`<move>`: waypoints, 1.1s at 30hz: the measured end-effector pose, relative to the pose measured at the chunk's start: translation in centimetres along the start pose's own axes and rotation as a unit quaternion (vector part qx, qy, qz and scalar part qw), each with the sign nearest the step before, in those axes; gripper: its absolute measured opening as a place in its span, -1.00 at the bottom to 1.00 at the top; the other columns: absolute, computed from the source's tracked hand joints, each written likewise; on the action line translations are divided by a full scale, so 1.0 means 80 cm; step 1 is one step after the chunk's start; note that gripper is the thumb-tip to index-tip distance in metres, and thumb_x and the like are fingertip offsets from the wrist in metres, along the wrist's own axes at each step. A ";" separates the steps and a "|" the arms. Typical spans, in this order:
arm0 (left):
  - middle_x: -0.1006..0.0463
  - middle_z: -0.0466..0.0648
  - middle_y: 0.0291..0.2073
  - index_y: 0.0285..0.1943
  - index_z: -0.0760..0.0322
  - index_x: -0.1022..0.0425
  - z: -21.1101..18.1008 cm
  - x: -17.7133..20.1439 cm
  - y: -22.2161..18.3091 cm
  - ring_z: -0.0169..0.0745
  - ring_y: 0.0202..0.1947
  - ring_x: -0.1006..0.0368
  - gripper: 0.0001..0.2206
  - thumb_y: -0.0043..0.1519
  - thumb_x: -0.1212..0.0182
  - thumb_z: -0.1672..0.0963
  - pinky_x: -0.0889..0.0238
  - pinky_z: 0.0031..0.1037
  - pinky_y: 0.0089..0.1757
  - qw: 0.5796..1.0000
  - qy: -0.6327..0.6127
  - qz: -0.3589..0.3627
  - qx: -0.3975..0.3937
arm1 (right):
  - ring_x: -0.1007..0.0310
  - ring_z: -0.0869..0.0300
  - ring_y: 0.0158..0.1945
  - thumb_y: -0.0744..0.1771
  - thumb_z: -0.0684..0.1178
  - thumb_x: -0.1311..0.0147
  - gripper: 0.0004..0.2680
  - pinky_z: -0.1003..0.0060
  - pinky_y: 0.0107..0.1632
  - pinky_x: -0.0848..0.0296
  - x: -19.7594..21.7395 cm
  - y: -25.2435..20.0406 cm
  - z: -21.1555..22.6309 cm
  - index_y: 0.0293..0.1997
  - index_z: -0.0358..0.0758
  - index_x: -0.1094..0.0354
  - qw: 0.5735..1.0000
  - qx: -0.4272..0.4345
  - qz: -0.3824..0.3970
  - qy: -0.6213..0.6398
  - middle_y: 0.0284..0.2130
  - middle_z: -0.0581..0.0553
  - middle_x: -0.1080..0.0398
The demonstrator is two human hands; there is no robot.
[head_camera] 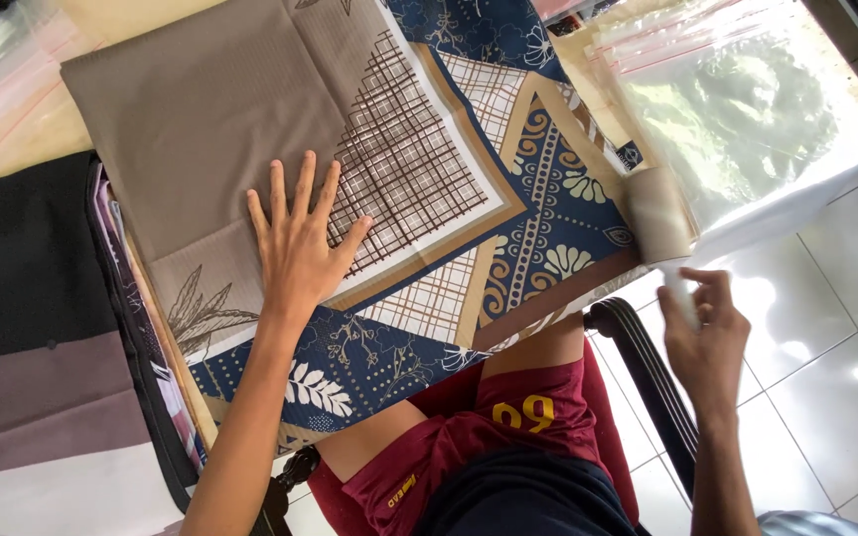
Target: Using a lint roller to clean a piece of fabric and then folding it neatly on a table.
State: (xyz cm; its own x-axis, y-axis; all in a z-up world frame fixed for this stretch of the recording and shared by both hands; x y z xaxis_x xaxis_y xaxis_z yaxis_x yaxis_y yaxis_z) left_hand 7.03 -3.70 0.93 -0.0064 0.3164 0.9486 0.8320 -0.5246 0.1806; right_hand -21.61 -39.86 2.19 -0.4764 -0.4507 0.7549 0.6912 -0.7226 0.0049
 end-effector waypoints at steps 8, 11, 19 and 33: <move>0.05 -0.02 0.60 0.64 -0.04 -0.01 -0.001 -0.002 0.001 0.25 0.57 0.29 -0.30 0.36 0.22 -0.25 0.48 0.29 0.35 1.000 0.006 0.003 0.001 | -0.45 0.24 -0.39 0.35 -0.01 -0.15 -0.87 0.31 -0.31 -0.35 -0.066 -0.097 0.037 -0.09 -0.15 -0.41 0.985 0.023 0.134 0.104 -0.44 -0.04 -0.53; 0.05 -0.01 0.60 0.64 -0.03 -0.01 -0.001 -0.002 0.002 0.25 0.57 0.29 -0.30 0.36 0.24 -0.25 0.48 0.28 0.35 1.000 0.008 0.006 -0.001 | -0.51 0.25 -0.44 0.28 -0.02 -0.24 -0.82 0.32 -0.33 -0.40 -0.101 -0.121 0.046 -0.06 -0.04 -0.50 0.965 0.014 0.236 0.112 -0.43 0.01 -0.56; 0.07 -0.02 0.60 0.64 -0.03 0.00 0.000 -0.003 0.001 0.25 0.57 0.31 -0.30 0.36 0.24 -0.25 0.51 0.28 0.35 1.000 0.006 0.010 0.002 | -0.41 0.03 -0.43 0.37 0.01 -0.10 -0.79 0.12 -0.32 -0.31 -0.017 -0.011 -0.006 0.06 -0.24 -0.39 0.998 -0.036 0.050 -0.005 -0.41 -0.23 -0.45; 0.06 -0.05 0.60 0.64 -0.02 -0.03 -0.001 0.000 -0.001 0.26 0.56 0.25 -0.32 0.39 0.19 -0.24 0.45 0.27 0.36 1.000 0.022 -0.007 0.002 | -0.49 0.30 -0.55 0.31 0.02 -0.14 -0.83 0.35 -0.47 -0.39 -0.083 -0.128 0.064 -0.02 0.03 -0.37 0.965 0.097 0.215 0.116 -0.45 0.07 -0.56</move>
State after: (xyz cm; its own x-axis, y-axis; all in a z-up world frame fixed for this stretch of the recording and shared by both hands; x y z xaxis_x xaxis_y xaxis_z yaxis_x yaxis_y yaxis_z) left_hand 6.92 -3.73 0.94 -0.0422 0.2884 0.9566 0.8343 -0.5165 0.1925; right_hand -22.75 -26.82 0.47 -0.2172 -0.8084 0.5471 0.9300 -0.3416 -0.1356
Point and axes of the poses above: each hand's wrist, its own y-axis towards the middle knuckle, its own x-axis out of the back of the hand, z = x × y, the point moved 8 cm from there along y, towards the middle knuckle
